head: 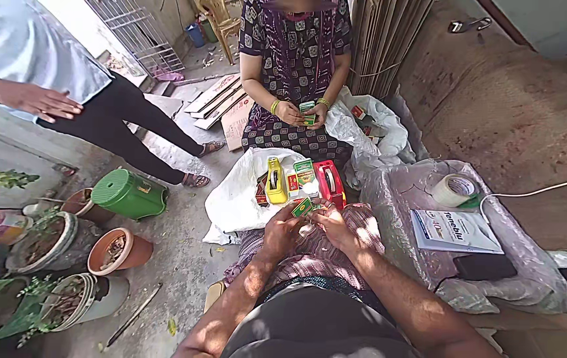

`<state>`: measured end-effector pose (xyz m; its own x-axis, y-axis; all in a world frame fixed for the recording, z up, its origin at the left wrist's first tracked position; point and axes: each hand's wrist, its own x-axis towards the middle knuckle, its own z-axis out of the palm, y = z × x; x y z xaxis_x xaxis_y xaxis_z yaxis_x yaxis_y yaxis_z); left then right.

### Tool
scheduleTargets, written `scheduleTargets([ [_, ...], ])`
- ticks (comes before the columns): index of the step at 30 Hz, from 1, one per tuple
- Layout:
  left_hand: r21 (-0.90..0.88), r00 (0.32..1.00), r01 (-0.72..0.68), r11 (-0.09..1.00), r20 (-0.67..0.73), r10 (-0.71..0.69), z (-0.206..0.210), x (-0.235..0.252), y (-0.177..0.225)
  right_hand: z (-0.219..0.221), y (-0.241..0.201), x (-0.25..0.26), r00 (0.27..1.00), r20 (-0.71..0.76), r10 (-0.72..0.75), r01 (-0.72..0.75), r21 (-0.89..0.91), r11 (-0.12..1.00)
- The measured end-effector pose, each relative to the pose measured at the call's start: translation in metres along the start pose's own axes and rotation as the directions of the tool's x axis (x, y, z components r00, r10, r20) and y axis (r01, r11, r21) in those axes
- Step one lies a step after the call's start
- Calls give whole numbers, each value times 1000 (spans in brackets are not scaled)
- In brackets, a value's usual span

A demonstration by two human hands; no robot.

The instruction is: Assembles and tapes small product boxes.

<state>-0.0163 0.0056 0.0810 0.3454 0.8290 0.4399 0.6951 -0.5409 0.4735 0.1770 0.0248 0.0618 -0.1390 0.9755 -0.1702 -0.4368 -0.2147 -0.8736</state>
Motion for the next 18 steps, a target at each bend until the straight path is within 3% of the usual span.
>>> scheduleTargets([
  [5, 88, 998, -64, 994, 31, 62, 1, -1, 10, 1, -1, -3, 992, -76, 98, -104, -78, 991],
  [9, -72, 999, -27, 997, -36, 24, 1, -6, 12, -2, 0, -3, 988, -12, 154, -154, -77, 985],
  [12, -352, 983, 109, 930, -101, -153, 3, -8, 17, 1, 0, -4, 1000, -8, -13, 11, -234, 972],
  [15, -637, 932, 109, 763, -201, -301, 5, -6, 21, -5, 10, 0, 975, 12, -224, 205, -453, 867],
  [16, -698, 923, 89, 711, -211, -323, 4, -4, 23, -10, 15, 2, 961, 54, -272, 264, -476, 839],
  [18, -792, 916, 51, 609, -207, -345, 1, 1, 25, -17, 18, 4, 940, 149, -307, 340, -330, 881],
])
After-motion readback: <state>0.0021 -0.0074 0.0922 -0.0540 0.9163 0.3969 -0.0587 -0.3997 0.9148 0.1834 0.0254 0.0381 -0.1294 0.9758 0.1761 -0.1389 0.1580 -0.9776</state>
